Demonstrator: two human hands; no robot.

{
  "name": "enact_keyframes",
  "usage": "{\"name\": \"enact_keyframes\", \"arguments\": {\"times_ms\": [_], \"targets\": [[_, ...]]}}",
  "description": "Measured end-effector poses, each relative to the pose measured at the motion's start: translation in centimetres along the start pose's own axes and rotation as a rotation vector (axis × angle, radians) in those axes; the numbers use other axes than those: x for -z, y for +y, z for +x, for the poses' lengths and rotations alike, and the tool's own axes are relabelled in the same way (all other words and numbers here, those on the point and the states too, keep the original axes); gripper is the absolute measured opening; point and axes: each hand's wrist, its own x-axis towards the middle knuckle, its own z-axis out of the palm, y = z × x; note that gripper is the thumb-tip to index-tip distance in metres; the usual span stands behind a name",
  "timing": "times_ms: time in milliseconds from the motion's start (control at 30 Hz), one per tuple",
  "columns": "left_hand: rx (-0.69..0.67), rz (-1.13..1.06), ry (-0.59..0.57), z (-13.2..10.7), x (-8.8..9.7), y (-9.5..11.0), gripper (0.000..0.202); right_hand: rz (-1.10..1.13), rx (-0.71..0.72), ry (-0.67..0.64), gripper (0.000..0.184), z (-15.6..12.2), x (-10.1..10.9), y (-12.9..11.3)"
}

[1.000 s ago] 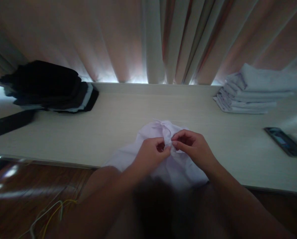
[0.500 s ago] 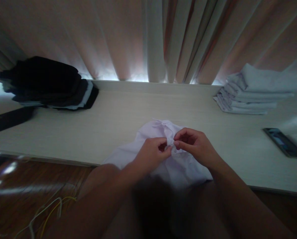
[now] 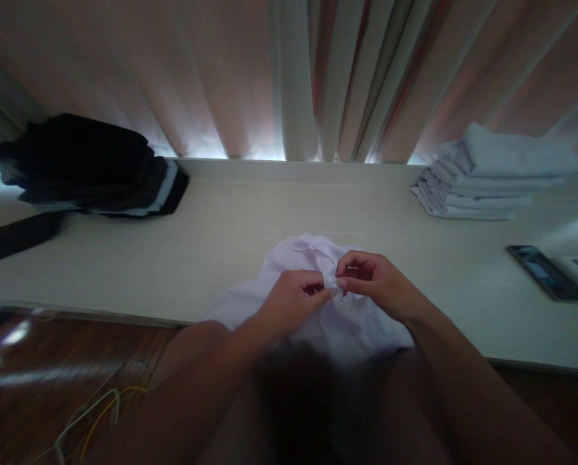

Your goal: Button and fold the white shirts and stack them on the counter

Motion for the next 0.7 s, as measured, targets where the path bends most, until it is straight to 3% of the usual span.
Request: {"name": "enact_keyframes", "arguments": {"times_ms": [267,567,700], "targets": [[0.040,-0.101,-0.036,0.5,-0.4,-0.5,0.026,0.046,0.014,-0.026,0.023,0.1,0.3,0.4],[0.131,-0.391,-0.041,0.6,-0.3,-0.4,0.030,0.175,0.022,-0.061,0.025,-0.1,-0.2,0.3],[0.177,-0.413,-0.045,0.7,0.5,0.1,0.027,0.221,0.054,0.007,0.026,-0.1,-0.6,0.2]]}}
